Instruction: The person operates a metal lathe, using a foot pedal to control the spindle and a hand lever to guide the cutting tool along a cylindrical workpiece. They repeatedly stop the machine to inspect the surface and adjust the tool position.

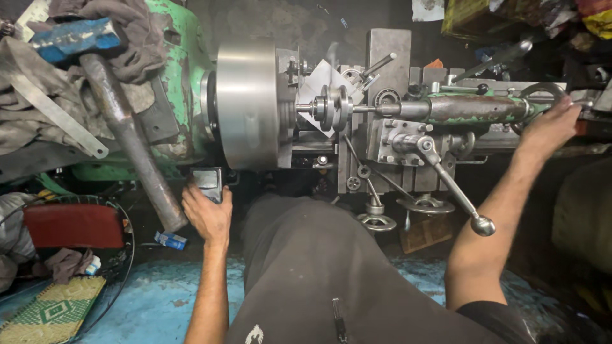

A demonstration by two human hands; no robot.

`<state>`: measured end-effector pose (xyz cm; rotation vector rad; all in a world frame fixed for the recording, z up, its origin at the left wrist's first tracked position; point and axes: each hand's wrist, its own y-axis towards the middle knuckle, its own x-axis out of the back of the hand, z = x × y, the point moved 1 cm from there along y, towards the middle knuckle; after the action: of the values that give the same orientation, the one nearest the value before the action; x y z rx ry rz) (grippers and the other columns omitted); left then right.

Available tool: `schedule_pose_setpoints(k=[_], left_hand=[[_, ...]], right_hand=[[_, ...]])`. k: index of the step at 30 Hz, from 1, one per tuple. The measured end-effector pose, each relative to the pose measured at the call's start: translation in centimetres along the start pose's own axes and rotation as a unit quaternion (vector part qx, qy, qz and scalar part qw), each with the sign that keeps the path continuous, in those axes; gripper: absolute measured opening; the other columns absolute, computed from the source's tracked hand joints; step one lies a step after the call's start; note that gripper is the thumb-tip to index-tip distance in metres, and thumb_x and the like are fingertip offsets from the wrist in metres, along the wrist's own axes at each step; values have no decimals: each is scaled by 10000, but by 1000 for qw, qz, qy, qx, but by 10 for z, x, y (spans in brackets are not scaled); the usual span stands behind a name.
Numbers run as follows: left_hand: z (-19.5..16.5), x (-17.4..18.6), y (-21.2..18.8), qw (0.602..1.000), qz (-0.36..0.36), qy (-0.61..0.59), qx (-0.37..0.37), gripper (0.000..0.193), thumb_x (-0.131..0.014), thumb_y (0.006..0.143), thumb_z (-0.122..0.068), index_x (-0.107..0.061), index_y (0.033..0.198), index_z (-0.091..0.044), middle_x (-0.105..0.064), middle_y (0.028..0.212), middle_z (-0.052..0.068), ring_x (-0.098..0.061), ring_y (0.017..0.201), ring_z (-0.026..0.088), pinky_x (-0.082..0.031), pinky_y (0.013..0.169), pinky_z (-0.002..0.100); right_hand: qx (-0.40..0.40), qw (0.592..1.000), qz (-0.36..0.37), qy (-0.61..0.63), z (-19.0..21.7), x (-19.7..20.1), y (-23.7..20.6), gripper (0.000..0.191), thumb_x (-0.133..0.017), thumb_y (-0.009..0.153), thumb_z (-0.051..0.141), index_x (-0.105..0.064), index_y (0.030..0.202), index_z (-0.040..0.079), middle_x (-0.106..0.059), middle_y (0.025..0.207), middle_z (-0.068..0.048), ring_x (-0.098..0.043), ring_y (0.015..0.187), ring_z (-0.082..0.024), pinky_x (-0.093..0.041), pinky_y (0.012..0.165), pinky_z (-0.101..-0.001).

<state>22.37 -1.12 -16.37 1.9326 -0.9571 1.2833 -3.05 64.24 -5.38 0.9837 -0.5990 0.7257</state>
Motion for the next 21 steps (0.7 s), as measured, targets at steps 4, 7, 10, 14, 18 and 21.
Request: schedule_pose_setpoints(k=[4, 7, 10, 14, 18, 21], left_hand=[[3, -1, -1, 1000, 2, -14, 0, 853, -839, 827, -394, -470, 1442, 70, -522, 1361, 313, -523, 1226, 494, -438, 1035, 567], [4, -2, 0, 1000, 2, -5, 2, 845, -846, 830, -399, -472, 1427, 69, -520, 1369, 316, -524, 1228, 497, -436, 1036, 568], [4, -2, 1, 1000, 3, -10, 7, 846, -849, 818, -396, -476, 1421, 66, -524, 1363, 312, -526, 1223, 495, -436, 1035, 571], [2, -1, 2, 1000, -3, -23, 7, 847, -842, 822, -381, -476, 1444, 64, -526, 1369, 304, -524, 1228, 493, -435, 1036, 572], [1, -2, 1, 1000, 2, -29, 8, 838, -841, 817, -378, -485, 1435, 61, -531, 1359, 303, -526, 1230, 496, -437, 1024, 577], [3, -3, 0, 1000, -8, -3, -4, 831, -848, 828, -396, -485, 1413, 71, -522, 1368, 319, -523, 1238, 498, -438, 1024, 573]], right_hand=[[-69, 993, 57, -71, -8, 0, 9, 308, -490, 1192, 232, -622, 1161, -45, -721, 1007, -287, -691, 945, -463, -487, 768, -527], [-131, 966, 141, -170, -12, -1, 6, 307, -479, 1165, 190, -516, 1295, -85, -657, 1177, -344, -603, 1115, -522, -454, 924, -587], [5, 963, 70, -262, 4, -10, -7, 601, -612, 963, 105, -351, 1367, -255, -457, 1295, -500, -423, 1209, -650, -397, 1031, -689], [107, 989, 98, -34, 57, -49, -36, 515, -578, 1082, 18, -435, 1576, 11, -484, 1607, -248, -346, 1586, -440, -109, 1288, -608], [-35, 990, 137, -11, 84, -60, -41, 617, -724, 973, 198, -476, 1531, 112, -755, 1271, -64, -582, 1228, -231, -296, 1154, -448], [2, 988, 151, -21, 84, -58, -32, 601, -723, 916, 213, -539, 1470, 72, -720, 1221, -123, -563, 1170, -265, -303, 1062, -440]])
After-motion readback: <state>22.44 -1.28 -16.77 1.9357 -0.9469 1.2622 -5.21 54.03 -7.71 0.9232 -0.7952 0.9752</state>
